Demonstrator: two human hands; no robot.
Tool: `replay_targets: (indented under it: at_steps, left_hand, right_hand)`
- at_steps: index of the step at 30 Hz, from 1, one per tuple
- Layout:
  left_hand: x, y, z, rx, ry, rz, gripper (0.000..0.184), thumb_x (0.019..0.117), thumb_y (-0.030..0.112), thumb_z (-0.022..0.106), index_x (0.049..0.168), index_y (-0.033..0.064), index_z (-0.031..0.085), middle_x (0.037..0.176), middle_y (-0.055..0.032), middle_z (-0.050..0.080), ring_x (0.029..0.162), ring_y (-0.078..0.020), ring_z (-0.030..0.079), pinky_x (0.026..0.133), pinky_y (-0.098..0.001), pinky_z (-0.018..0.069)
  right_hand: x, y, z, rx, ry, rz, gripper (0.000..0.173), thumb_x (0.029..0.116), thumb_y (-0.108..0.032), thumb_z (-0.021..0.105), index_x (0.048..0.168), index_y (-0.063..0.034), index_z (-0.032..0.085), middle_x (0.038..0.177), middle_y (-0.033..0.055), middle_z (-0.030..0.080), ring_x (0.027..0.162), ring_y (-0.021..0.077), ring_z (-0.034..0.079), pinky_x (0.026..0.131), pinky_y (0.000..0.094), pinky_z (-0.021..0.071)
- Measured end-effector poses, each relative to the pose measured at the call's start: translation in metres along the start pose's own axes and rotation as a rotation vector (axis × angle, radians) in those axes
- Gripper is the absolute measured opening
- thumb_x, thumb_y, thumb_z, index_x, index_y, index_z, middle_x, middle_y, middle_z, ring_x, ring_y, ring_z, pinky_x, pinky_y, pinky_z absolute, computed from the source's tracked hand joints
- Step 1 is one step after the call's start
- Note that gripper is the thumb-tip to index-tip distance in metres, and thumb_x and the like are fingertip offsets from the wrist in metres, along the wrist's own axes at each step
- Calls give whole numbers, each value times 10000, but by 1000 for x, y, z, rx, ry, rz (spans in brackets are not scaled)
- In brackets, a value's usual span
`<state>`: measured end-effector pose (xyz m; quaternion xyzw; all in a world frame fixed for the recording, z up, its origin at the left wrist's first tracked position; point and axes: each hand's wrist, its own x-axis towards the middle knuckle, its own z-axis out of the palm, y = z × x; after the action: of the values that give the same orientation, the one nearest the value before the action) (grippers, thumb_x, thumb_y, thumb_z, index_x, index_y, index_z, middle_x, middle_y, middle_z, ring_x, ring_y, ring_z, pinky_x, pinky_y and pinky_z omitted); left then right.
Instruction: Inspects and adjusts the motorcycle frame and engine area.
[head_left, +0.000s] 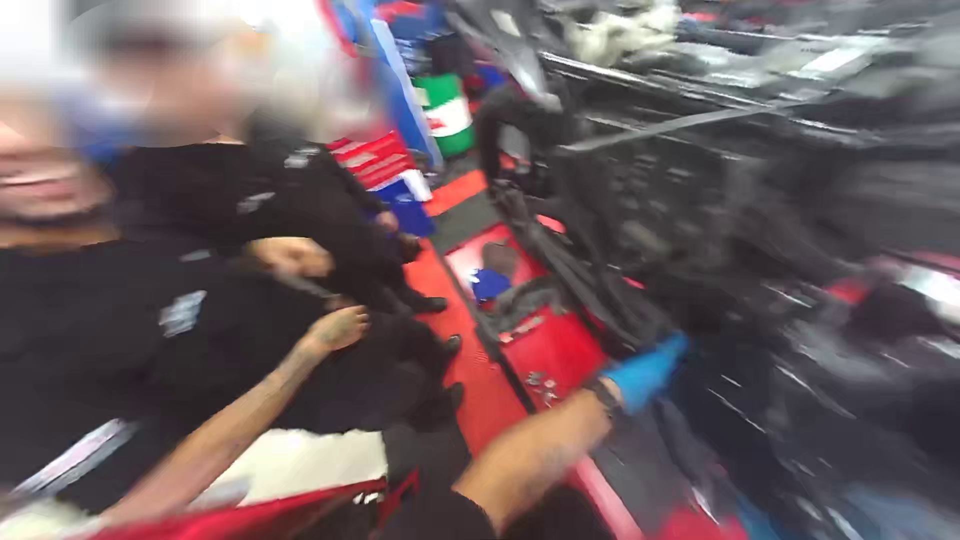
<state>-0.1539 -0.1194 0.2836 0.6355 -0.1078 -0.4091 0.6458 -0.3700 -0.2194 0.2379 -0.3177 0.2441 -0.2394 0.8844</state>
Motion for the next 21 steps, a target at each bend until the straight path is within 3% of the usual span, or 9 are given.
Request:
replay_targets:
  at_steps: [3, 5, 7, 9, 11, 12, 15, 18, 21]
  left_hand:
    - [3, 8, 1, 59, -13, -84, 694, 1061, 626, 286, 1578, 173, 388, 1599, -86, 431, 1466, -204, 415, 1198, -504, 367]
    - [17, -5, -3, 100, -33, -77, 696, 1058, 642, 255, 1610, 224, 325, 1642, -41, 369, 1497, -167, 364, 1221, -483, 346]
    - [24, -15, -9, 116, -51, -75, 694, 1070, 620, 220, 1644, 230, 221, 1687, -61, 266, 1526, -199, 313, 1211, -505, 348]
    - [26, -17, -14, 119, -37, -83, 693, 1065, 632, 210, 1647, 256, 208, 1694, -53, 246, 1528, -217, 308, 1194, -538, 359]
    - [24, -21, -13, 102, -11, -121, 701, 1052, 659, 231, 1636, 273, 247, 1685, -34, 273, 1524, -228, 310, 1186, -574, 335]
    - [24, -24, -11, 87, -2, -124, 691, 1056, 647, 250, 1626, 258, 278, 1670, -37, 308, 1510, -226, 335, 1179, -560, 348]
    - [22, -38, -13, 42, 41, -72, 617, 1101, 495, 331, 1586, 115, 356, 1619, -107, 391, 1463, -223, 415, 1177, -466, 387]
    - [13, -58, -18, 58, 116, 76, 478, 1120, 238, 376, 1484, -69, 417, 1490, -211, 493, 1317, -203, 538, 1108, -349, 448]
    - [7, -68, -26, 215, 66, 178, 463, 1100, 209, 409, 1469, -68, 446, 1444, -190, 552, 1302, -153, 561, 1120, -313, 446]
  right_hand:
    - [6, 5, 2, -45, 232, -17, 823, 775, -802, 633, 1326, -198, 538, 1160, 48, 708, 1045, 226, 697, 876, 461, 598]
    - [14, 8, -8, -89, 247, -19, 926, 733, -837, 647, 1375, -185, 510, 1187, 79, 699, 1039, 247, 700, 877, 460, 603]
    - [12, 6, -18, -263, 230, -22, 954, 845, -824, 527, 1467, -109, 413, 1266, 100, 663, 1099, 242, 688, 929, 448, 602]
    - [7, -7, -20, -611, 276, -68, 749, 1016, -643, 386, 1412, -21, 516, 1221, 94, 694, 1087, 174, 688, 945, 389, 589]
    - [-6, -27, -18, -985, 396, -187, 592, 991, -537, 526, 1256, -24, 658, 1100, 94, 725, 1013, 154, 695, 912, 401, 574]
    - [-12, -38, -17, -1113, 438, -285, 545, 938, -538, 602, 1180, -55, 680, 1042, 71, 728, 974, 146, 698, 880, 398, 582]
    - [-25, -58, -8, -1347, 452, -482, 674, 844, -607, 678, 1238, -61, 654, 1170, 94, 705, 1068, 190, 687, 942, 424, 570]
    - [-27, -64, 9, -1554, 335, -695, 689, 839, -595, 712, 1242, -38, 662, 1268, 166, 665, 1185, 296, 634, 999, 486, 525]
    - [-15, -72, 31, -1810, 133, -838, 590, 870, -599, 687, 1129, -69, 691, 1191, 159, 692, 1141, 342, 653, 944, 509, 546]
